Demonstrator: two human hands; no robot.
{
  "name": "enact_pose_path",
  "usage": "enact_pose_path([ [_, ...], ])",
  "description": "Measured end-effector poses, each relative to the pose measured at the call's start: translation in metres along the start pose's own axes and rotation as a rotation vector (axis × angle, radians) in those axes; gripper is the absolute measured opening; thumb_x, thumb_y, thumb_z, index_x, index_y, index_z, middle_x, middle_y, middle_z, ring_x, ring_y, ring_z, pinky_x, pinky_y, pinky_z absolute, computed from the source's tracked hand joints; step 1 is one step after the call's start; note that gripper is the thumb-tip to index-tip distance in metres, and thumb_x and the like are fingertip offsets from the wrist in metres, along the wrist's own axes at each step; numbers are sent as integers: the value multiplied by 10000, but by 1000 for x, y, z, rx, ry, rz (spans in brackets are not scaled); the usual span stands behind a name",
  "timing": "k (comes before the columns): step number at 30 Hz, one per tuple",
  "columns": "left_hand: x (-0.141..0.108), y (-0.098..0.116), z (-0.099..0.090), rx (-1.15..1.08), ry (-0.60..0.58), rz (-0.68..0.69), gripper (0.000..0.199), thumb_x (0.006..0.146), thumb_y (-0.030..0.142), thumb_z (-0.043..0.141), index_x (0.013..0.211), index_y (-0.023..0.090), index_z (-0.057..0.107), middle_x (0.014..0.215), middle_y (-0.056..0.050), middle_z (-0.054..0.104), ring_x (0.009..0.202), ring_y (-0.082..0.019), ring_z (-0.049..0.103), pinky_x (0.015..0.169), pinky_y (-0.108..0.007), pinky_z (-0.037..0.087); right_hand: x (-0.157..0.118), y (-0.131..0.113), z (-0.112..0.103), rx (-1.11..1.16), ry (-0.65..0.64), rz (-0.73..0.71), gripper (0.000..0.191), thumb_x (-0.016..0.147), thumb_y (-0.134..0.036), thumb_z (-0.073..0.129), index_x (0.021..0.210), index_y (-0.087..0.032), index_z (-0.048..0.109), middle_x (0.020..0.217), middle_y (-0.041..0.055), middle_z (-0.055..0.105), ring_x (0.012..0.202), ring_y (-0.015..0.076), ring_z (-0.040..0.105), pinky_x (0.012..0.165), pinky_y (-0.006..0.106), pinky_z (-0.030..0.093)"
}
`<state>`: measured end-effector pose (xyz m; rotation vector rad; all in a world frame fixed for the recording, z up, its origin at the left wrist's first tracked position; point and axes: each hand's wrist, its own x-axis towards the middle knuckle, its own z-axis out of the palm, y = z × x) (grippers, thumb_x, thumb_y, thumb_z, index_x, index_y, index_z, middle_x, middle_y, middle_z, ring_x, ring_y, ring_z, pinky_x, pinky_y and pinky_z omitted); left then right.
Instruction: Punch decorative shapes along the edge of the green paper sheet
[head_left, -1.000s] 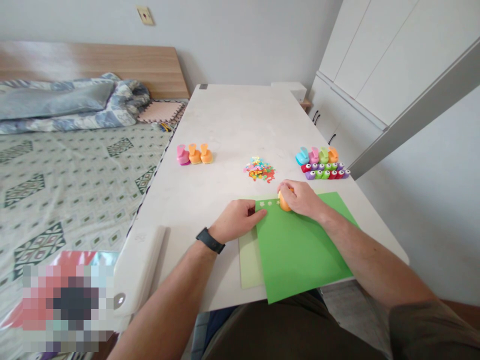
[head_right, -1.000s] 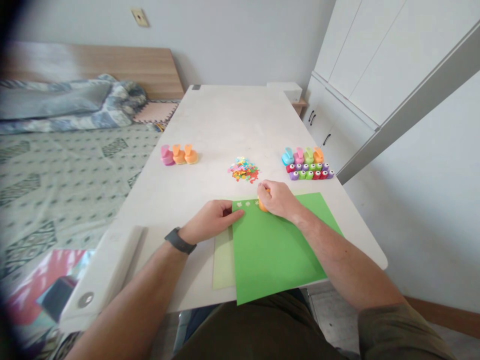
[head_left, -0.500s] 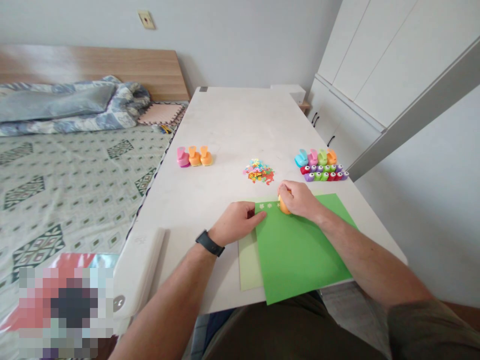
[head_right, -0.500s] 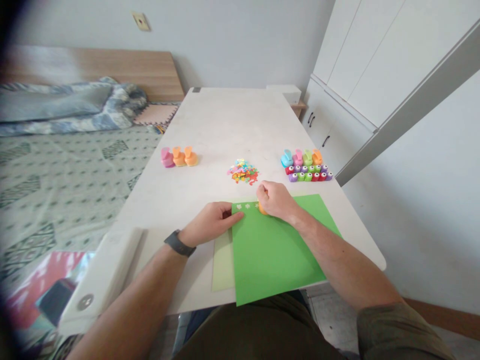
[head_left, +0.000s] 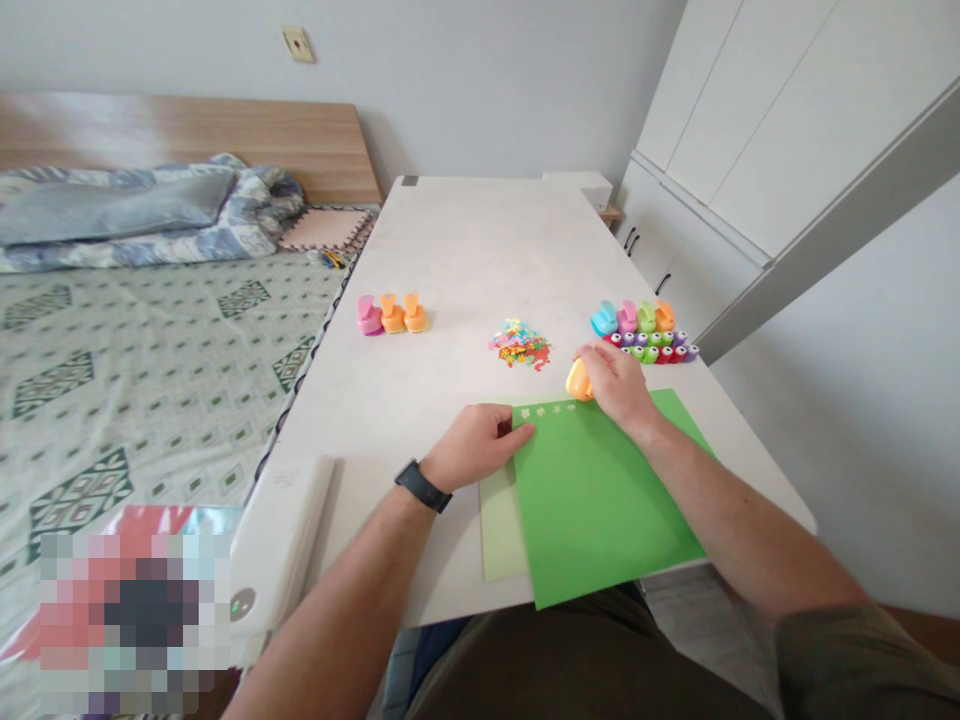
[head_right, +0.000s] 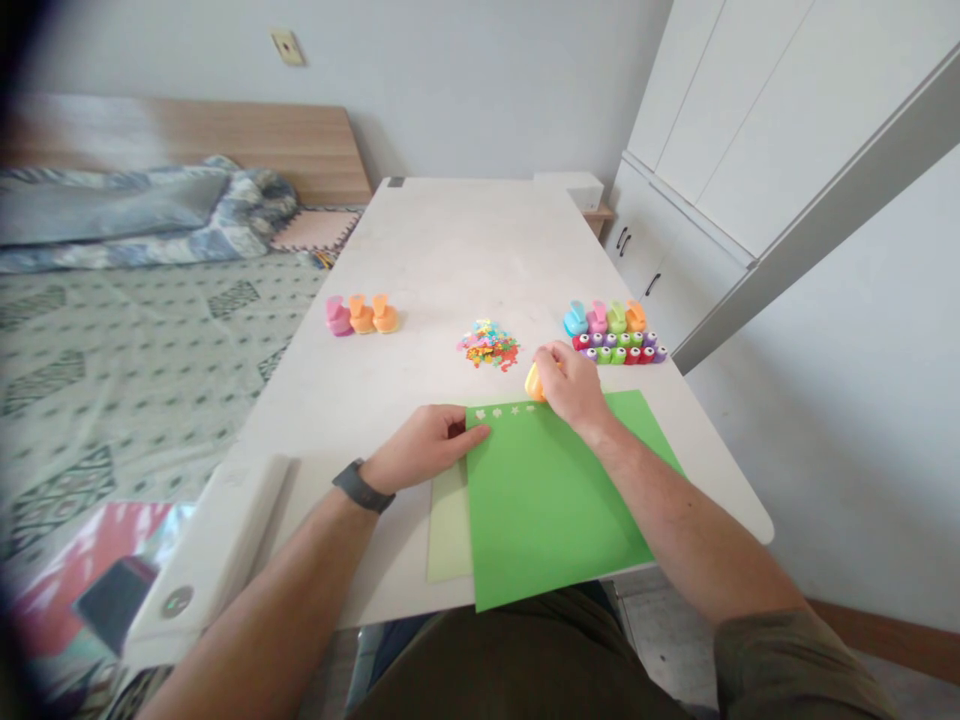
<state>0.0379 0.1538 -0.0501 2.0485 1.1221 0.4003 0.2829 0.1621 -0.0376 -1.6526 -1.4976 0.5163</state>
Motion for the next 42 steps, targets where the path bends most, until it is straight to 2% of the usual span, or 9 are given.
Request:
enact_pose_path([
  [4,0,-1,0,-1,14,-3,488,933,561,525,639,172,514,585,31,457,554,-97,366,522,-258,249,5,1,-6,52,75,26,348,949,-435,476,825,-206,708,794,22,702,768,200,616,696,297,423],
  [15,1,0,-1,2,-4,4,462,914,537,545,635,169,541,589,25,485,556,-100,396,531,-261,239,8,11,-1,158,87,25,400,955,-542,488,872,-203,684,754,5,635,713,179,581,654,280,433],
  [20,0,1,-2,17,-13,11,445,909,522,550,636,170,557,595,19,499,559,-105,414,539,-263,250,16,8,4,173,-24,46,422,938,-600,516,880,-206,655,778,9,661,712,175,599,655,275,462],
  [24,0,0,-2,20,-4,20,437,911,517,545,639,174,553,602,20,504,558,-106,420,542,-265,256,29,-19,1,200,-154,-24,431,929,-636,532,903,-215,624,774,21,678,694,177,626,648,279,486],
  [30,0,1,-3,22,-1,27,431,906,508,551,628,179,533,583,24,496,547,-106,407,542,-270,255,54,-43,15,59,83,-269,385,938,-552,557,1107,-213,625,1012,80,714,876,208,659,791,321,508],
  [33,0,1,-2,30,6,28,428,908,501,547,628,178,529,585,24,493,548,-105,404,544,-270,251,67,-32,32,-76,-60,-187,335,909,-518,591,934,-194,672,842,48,718,761,194,647,738,319,491],
  [35,-1,1,-2,35,7,35,424,911,496,542,631,178,530,588,22,499,548,-105,408,544,-270,248,73,-25,41,-77,-43,-152,354,904,-537,591,911,-193,675,814,40,720,748,190,650,715,312,489],
  [38,0,0,0,50,9,46,414,911,487,543,634,179,532,584,19,514,540,-106,404,546,-273,243,79,-24,50,85,-44,-58,405,895,-593,591,886,-194,659,799,47,724,718,188,665,649,294,505],
  [42,0,0,0,52,6,38,411,911,489,542,641,179,543,590,9,539,538,-108,397,546,-277,234,84,-37,57,426,-258,237,407,901,-589,591,855,-187,643,705,69,706,559,189,633,477,286,471],
])
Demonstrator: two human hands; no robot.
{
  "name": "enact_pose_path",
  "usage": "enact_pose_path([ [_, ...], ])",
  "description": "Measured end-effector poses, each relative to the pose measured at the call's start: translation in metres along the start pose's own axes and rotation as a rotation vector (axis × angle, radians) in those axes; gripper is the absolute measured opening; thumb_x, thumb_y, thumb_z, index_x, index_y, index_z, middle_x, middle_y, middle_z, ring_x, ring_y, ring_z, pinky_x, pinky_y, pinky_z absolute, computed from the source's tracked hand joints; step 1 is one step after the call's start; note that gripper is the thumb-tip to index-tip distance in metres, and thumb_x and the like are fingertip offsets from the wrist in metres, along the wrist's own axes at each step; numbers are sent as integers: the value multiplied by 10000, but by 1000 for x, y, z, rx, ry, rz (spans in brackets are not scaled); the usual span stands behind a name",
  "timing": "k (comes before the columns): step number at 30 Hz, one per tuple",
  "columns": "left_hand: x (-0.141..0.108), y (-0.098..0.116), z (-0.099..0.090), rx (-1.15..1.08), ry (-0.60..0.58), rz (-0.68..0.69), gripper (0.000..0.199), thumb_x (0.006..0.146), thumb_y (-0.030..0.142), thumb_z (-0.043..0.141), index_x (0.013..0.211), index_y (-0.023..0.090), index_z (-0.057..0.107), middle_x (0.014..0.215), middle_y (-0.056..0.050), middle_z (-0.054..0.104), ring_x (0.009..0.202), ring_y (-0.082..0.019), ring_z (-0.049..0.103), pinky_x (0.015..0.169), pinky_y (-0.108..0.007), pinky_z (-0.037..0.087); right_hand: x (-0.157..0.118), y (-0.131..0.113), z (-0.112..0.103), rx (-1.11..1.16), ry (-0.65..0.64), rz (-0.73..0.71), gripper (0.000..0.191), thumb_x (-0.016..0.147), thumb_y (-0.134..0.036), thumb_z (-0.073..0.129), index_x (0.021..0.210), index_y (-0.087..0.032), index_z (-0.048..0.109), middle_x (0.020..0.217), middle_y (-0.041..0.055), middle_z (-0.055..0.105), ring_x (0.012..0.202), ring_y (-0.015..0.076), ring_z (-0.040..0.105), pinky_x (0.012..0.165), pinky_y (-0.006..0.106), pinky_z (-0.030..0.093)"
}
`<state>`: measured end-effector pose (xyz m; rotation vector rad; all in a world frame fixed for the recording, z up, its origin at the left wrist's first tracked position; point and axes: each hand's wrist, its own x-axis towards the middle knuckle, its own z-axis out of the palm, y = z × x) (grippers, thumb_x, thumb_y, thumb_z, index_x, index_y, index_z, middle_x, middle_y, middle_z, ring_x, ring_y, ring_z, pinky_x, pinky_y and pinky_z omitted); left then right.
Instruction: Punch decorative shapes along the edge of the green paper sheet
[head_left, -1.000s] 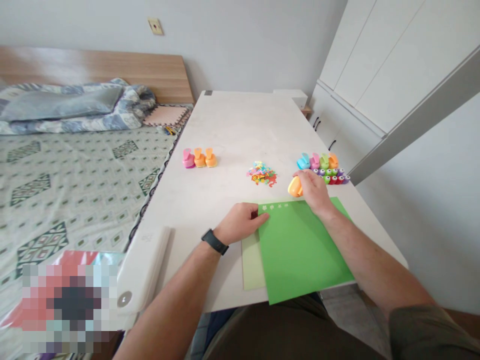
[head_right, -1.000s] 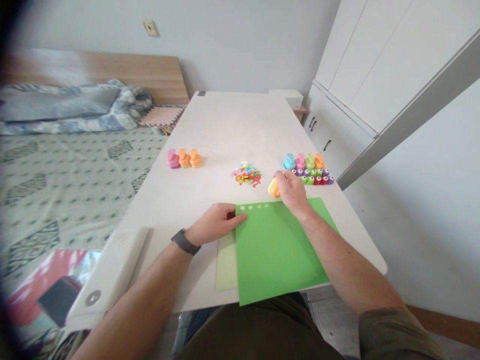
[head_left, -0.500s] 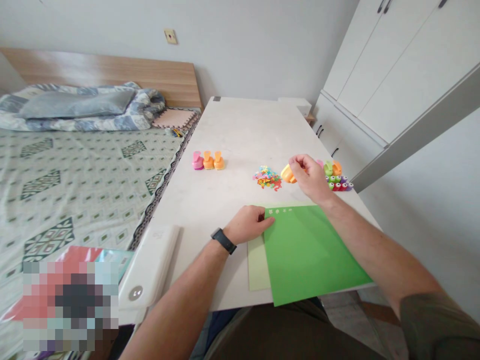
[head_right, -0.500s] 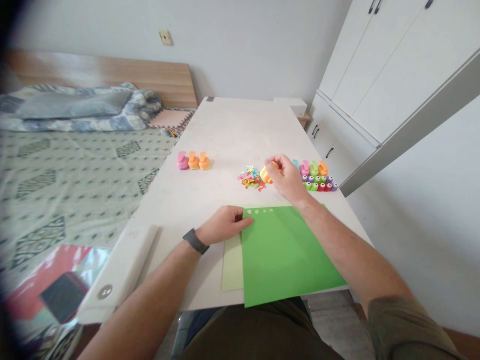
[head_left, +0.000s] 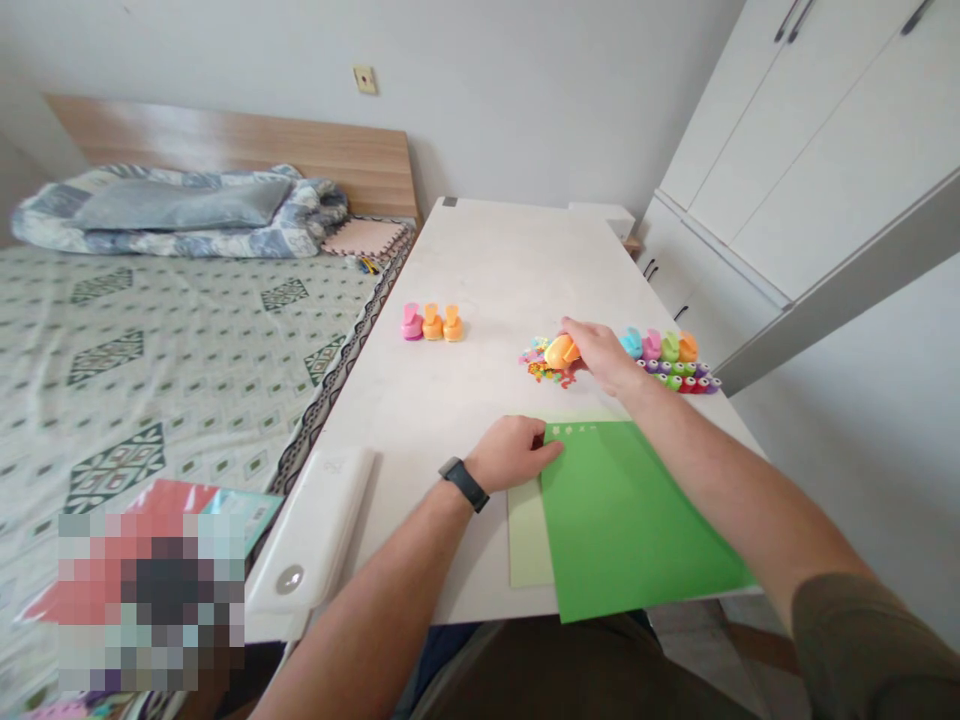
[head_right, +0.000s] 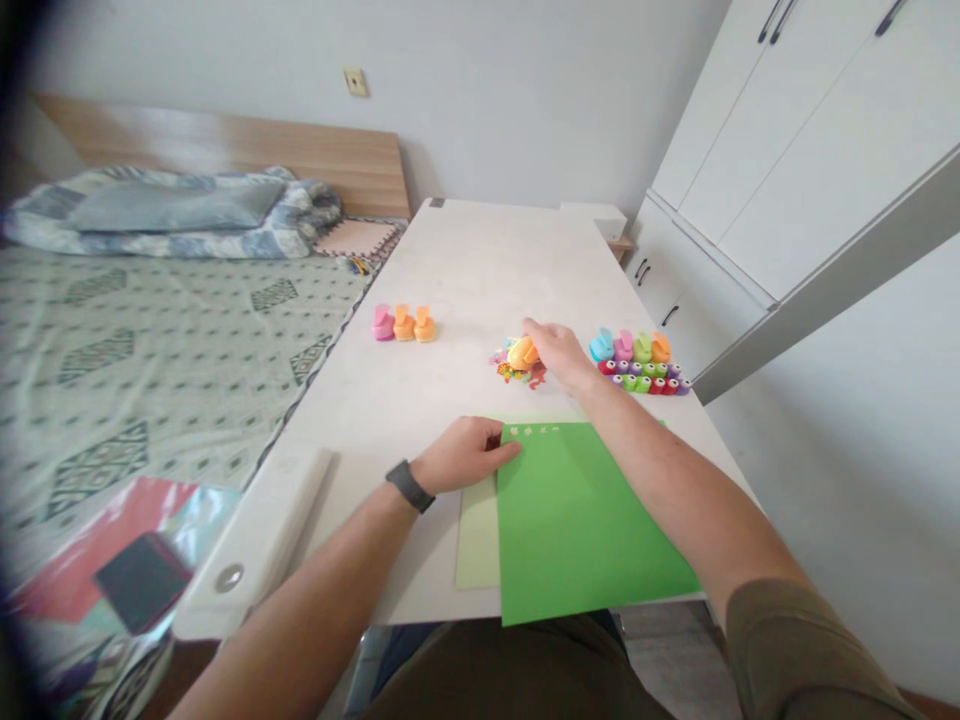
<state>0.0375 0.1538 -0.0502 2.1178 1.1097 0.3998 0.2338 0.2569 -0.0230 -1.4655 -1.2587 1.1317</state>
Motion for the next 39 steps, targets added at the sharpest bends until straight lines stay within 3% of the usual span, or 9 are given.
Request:
enact_pose_path([
  [5,-1,1,-1,-5,5,1,408,910,480,540,633,181,528,586,13,529,536,-107,401,550,-278,248,10,-16,16,262,-269,270,376,910,-563,575,793,-205,578,654,55,671,509,166,575,440,269,435],
  [9,-2,1,0,-3,21,6,388,901,459,552,630,181,535,589,8,544,541,-112,411,552,-280,258,20,-26,31,294,-336,321,327,890,-484,587,736,-198,550,609,34,625,505,148,549,441,252,421],
  [15,-2,1,0,4,28,10,376,897,447,555,632,181,546,600,-6,580,542,-117,437,548,-285,256,45,-27,68,90,-240,196,106,772,-226,685,804,-167,603,668,35,660,577,147,594,527,268,497],
  [27,-4,0,0,18,23,4,374,897,447,549,640,175,563,616,-15,602,543,-111,440,538,-284,257,104,-29,153,-327,-105,47,281,631,-184,851,768,-158,608,634,11,622,614,143,604,467,202,423],
  [32,-5,1,-1,26,16,-8,370,900,449,548,663,169,599,636,-18,617,546,-107,440,537,-275,259,114,-28,165,-452,-75,57,311,686,-297,859,857,-143,651,705,55,677,643,159,641,452,200,415],
  [39,-4,0,0,49,14,-9,361,902,442,541,680,169,623,657,-27,634,553,-114,447,542,-277,261,111,-32,163,-537,-74,47,350,759,-424,815,917,-137,692,707,80,706,680,191,685,496,226,436],
])
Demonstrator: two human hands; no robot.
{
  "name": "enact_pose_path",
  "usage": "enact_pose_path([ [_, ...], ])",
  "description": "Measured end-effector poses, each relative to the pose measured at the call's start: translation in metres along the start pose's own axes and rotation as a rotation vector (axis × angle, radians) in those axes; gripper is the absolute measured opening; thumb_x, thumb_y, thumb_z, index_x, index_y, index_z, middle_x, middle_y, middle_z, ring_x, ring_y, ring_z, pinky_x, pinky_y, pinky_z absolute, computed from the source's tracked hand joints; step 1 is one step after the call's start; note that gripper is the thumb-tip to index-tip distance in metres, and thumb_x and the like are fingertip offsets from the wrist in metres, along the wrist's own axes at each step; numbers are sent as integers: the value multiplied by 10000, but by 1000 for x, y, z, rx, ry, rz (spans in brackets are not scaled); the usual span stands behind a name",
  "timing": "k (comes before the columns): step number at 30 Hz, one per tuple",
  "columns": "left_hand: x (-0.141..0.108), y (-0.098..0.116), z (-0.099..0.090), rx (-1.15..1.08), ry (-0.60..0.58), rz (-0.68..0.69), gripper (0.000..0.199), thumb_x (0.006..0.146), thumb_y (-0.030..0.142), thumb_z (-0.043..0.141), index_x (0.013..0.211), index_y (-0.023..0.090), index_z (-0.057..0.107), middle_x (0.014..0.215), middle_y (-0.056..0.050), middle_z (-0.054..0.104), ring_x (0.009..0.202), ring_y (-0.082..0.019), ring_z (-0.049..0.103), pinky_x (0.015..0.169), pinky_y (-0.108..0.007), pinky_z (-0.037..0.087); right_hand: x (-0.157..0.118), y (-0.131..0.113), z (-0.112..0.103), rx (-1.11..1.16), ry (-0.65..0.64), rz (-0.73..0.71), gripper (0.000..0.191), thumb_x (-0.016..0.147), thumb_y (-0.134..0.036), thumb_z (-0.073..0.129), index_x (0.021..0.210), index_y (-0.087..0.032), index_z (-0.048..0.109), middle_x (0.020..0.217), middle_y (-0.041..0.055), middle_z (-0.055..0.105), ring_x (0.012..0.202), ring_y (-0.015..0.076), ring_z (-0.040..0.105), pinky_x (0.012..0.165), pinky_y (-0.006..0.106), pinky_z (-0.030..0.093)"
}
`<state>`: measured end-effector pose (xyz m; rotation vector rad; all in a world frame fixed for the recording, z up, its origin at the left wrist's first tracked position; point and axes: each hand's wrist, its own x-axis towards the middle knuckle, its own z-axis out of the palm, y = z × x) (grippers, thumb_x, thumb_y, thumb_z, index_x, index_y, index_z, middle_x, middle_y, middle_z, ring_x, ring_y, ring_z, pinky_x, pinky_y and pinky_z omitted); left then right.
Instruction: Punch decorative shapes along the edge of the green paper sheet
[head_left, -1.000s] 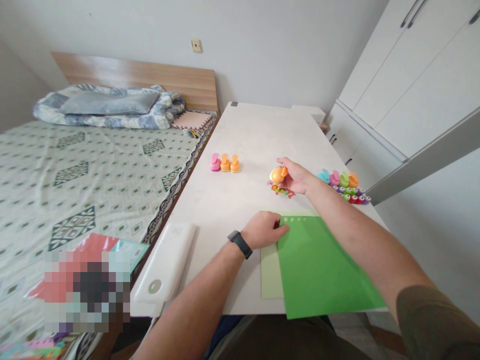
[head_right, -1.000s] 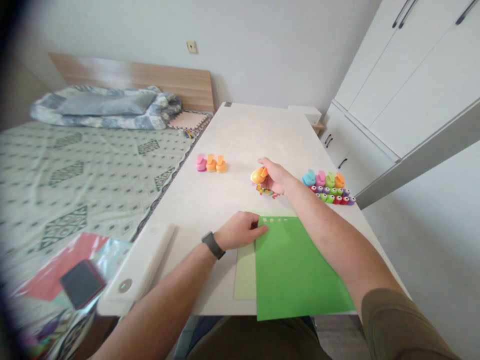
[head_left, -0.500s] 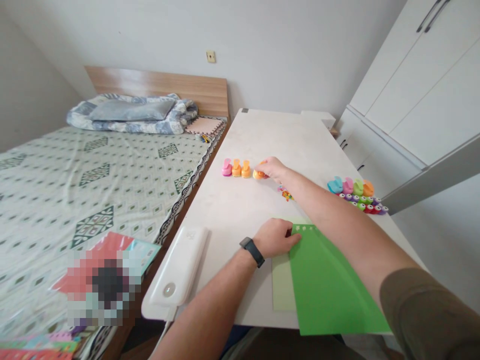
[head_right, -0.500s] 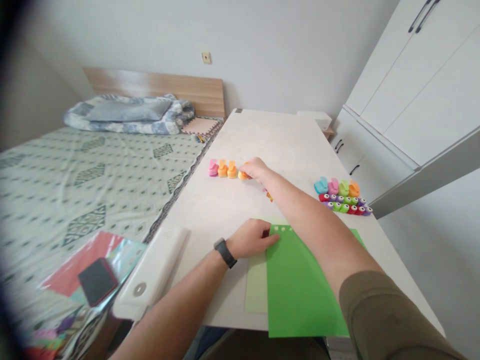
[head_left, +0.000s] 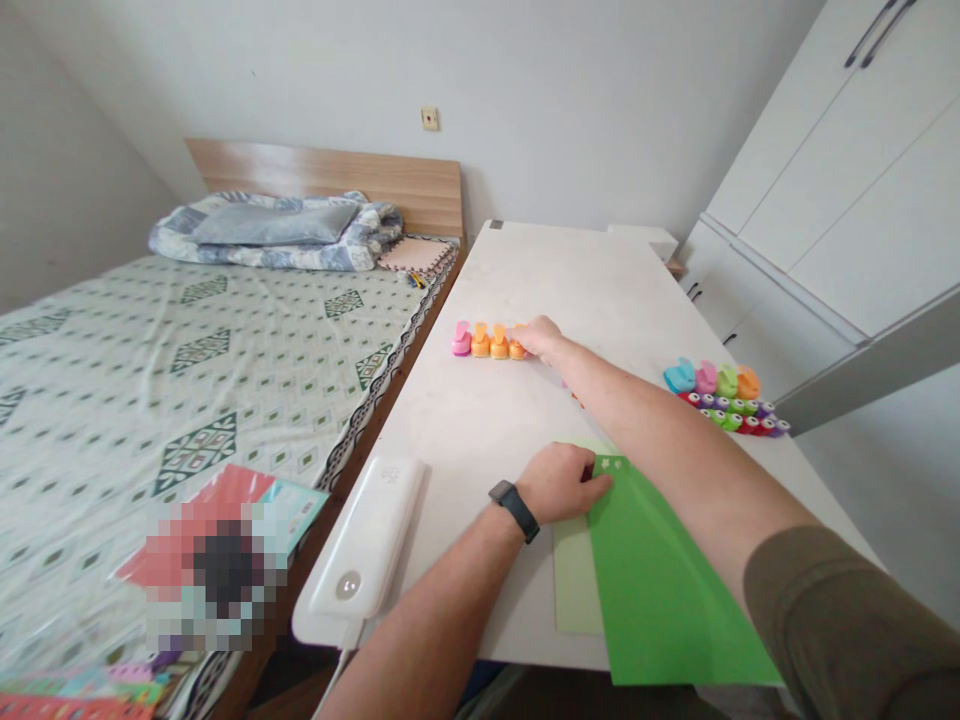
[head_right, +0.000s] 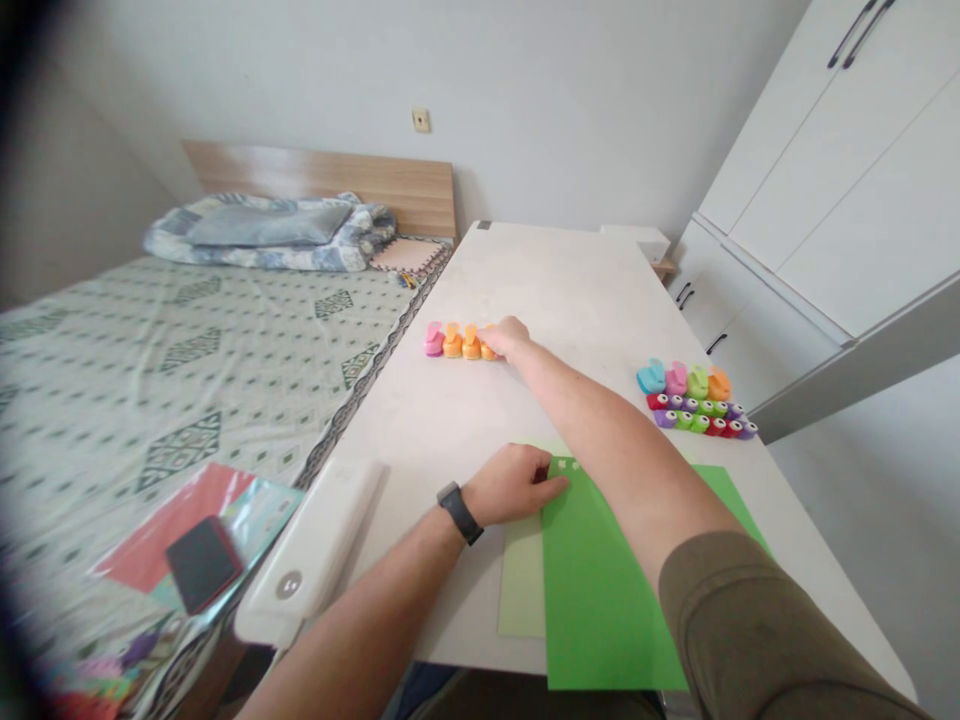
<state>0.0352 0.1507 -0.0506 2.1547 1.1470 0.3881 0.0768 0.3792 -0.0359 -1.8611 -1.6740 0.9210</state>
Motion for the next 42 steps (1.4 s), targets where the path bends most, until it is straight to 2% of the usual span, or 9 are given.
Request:
enact_pose_path([
  [6,1,-1,1,-30,8,11,372,897,444,547,643,173,553,609,-1,584,538,-101,428,538,-272,253,-10,2,-8,-11,9,-67,314,806,-439,768,893,-145,700,718,72,711,706,188,683,580,242,462],
  [11,1,0,0,-42,15,23,379,894,437,555,623,173,524,581,17,543,537,-94,406,543,-266,248,-26,18,-35,-2,67,-150,343,861,-492,674,953,-164,710,820,43,717,739,158,647,647,240,474],
  [14,1,0,-1,-47,-2,45,378,883,434,575,615,173,520,560,30,505,529,-89,383,539,-266,240,-47,40,-63,21,85,-217,328,878,-477,640,989,-179,718,893,27,721,764,144,627,646,230,473],
  [17,1,-2,-2,-54,-30,71,377,876,435,592,614,171,533,555,36,495,527,-85,378,535,-265,235,-80,72,-93,90,18,-334,330,872,-463,653,981,-161,728,868,33,721,727,144,611,639,242,476],
  [21,2,-5,-3,-58,-78,100,391,875,447,609,609,167,545,542,39,471,519,-82,374,525,-263,233,-127,116,-125,143,-110,-334,358,874,-484,672,1004,-156,731,895,52,745,740,152,636,671,259,496],
  [25,2,-4,-5,-22,-123,117,392,867,436,630,598,163,544,538,35,472,519,-82,376,529,-260,246,-165,153,-145,78,-165,-296,367,891,-491,662,1051,-168,727,910,56,751,732,152,638,656,266,498],
  [29,1,-1,-6,18,-161,126,352,849,422,659,622,160,591,607,10,579,559,-90,461,564,-249,305,-189,181,-157,39,-196,-259,378,907,-500,643,1086,-175,717,914,59,757,791,176,673,714,294,525],
  [33,-1,2,-7,27,-188,127,290,837,413,678,683,167,662,679,-10,654,608,-107,535,593,-238,354,-205,197,-160,47,-258,-223,389,911,-498,641,1112,-171,703,932,71,765,824,195,700,753,318,543],
  [42,-3,4,-9,27,-190,155,197,826,374,694,767,188,724,728,-14,677,645,-121,570,605,-232,376,-226,196,-164,56,-349,-139,356,905,-501,638,1053,-185,707,801,65,767,706,191,704,679,317,536],
])
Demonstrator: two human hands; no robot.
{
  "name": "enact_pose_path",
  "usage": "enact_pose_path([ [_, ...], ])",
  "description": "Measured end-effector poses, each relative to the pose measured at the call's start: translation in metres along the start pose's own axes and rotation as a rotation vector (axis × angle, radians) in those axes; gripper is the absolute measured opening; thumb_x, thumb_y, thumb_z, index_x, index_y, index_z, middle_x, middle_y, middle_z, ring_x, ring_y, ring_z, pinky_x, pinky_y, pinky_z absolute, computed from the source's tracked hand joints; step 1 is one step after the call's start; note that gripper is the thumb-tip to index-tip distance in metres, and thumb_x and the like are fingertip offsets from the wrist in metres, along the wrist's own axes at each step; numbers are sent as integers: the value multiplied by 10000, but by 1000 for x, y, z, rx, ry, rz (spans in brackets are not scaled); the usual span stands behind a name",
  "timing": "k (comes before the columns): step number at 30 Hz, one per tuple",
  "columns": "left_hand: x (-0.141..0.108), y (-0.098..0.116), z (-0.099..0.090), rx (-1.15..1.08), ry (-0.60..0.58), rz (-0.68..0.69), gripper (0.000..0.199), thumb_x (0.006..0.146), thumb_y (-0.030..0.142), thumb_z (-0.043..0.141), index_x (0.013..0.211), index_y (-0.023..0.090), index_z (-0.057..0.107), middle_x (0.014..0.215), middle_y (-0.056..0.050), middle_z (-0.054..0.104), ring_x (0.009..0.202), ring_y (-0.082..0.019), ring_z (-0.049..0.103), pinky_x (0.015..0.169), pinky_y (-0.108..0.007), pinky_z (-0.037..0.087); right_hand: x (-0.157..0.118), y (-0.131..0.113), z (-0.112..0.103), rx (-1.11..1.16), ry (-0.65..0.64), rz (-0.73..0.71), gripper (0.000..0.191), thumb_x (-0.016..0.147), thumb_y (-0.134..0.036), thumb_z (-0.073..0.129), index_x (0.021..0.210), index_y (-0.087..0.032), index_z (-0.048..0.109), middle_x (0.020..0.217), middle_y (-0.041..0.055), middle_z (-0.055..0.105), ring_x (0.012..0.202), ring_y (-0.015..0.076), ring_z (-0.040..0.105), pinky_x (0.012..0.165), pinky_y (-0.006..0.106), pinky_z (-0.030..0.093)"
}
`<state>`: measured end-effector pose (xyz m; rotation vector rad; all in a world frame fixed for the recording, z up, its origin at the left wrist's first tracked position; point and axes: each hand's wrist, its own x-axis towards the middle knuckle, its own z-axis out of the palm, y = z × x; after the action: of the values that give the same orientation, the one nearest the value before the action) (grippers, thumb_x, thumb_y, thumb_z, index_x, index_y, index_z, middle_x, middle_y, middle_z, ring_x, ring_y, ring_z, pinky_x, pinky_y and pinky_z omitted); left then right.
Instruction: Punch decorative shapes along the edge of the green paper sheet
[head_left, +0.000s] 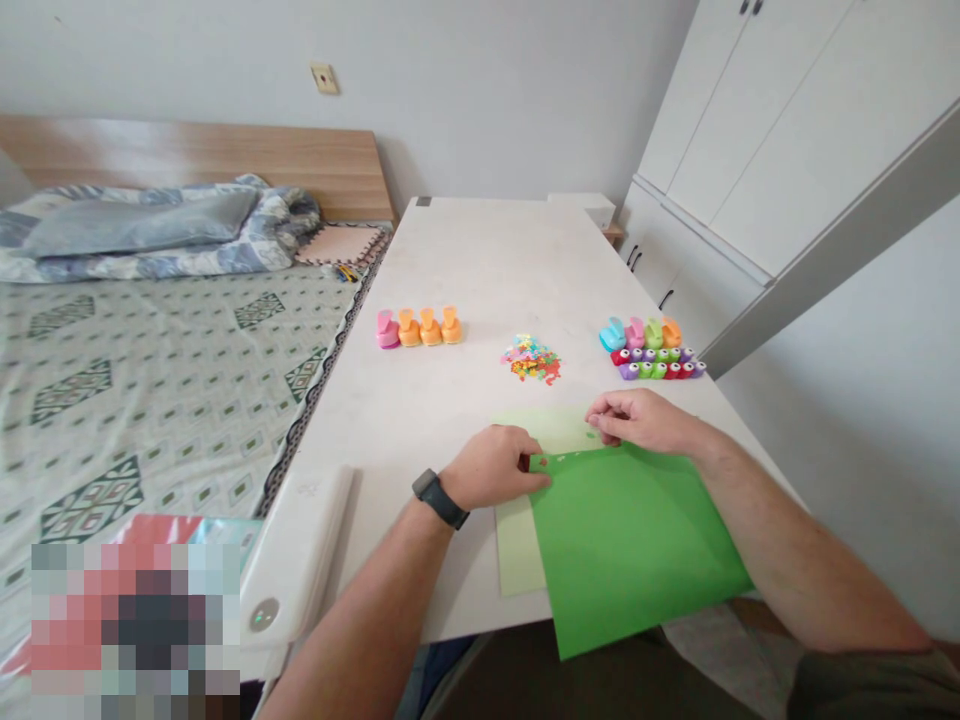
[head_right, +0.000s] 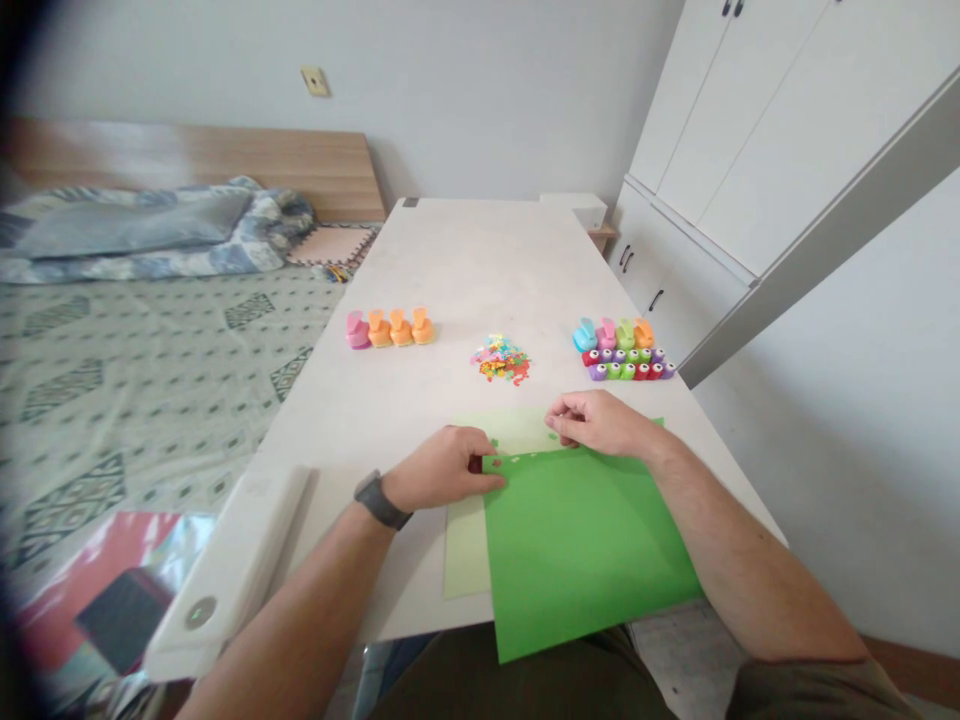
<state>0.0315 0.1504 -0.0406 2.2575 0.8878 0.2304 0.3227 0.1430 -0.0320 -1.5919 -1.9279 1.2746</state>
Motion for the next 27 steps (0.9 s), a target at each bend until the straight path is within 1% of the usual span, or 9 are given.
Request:
enact_pose_path([
  [3,0,1,-1,-7,-17,14,175,829,362,694,808,195,746,739,-14,677,659,-123,572,613,-232,378,0,3,1,12,-6,11,344,900,-486,646,1056,-184,700,789,60,763,683,183,700,652,304,530],
  [7,-1,3,-4,-5,-27,22,180,827,358,707,793,184,740,736,-15,670,661,-121,569,618,-231,378,3,9,2,-61,36,-8,310,851,-414,706,1071,-195,705,857,50,762,756,178,703,698,297,529],
  [11,-4,3,-9,-6,-41,22,222,825,355,722,716,165,692,712,-14,664,639,-112,553,602,-231,363,4,14,2,-68,38,-1,285,813,-340,728,1059,-199,708,901,52,760,810,187,712,747,312,552],
  [14,-5,4,-12,-14,-54,30,262,828,349,722,663,159,650,687,-9,651,623,-105,539,593,-232,351,3,16,2,-69,45,-9,278,793,-287,730,1055,-198,705,909,57,764,814,191,716,769,328,561],
  [17,-6,5,-13,-28,-80,31,256,831,340,716,660,161,646,678,-4,643,616,-104,534,588,-236,342,3,14,2,-80,36,-15,276,772,-279,744,1032,-196,704,882,52,757,786,191,707,743,327,559],
  [21,-5,4,-10,-39,-103,39,262,832,325,702,643,163,621,677,2,639,609,-101,533,585,-240,334,7,8,1,-158,29,-23,272,744,-293,770,993,-204,708,845,34,744,756,185,689,697,308,531],
  [27,-3,2,-7,-39,-104,25,262,814,318,710,629,164,604,678,5,629,611,-104,533,583,-241,332,26,6,1,-281,58,-31,201,739,-306,778,900,-212,702,789,9,737,690,166,660,635,275,476],
])
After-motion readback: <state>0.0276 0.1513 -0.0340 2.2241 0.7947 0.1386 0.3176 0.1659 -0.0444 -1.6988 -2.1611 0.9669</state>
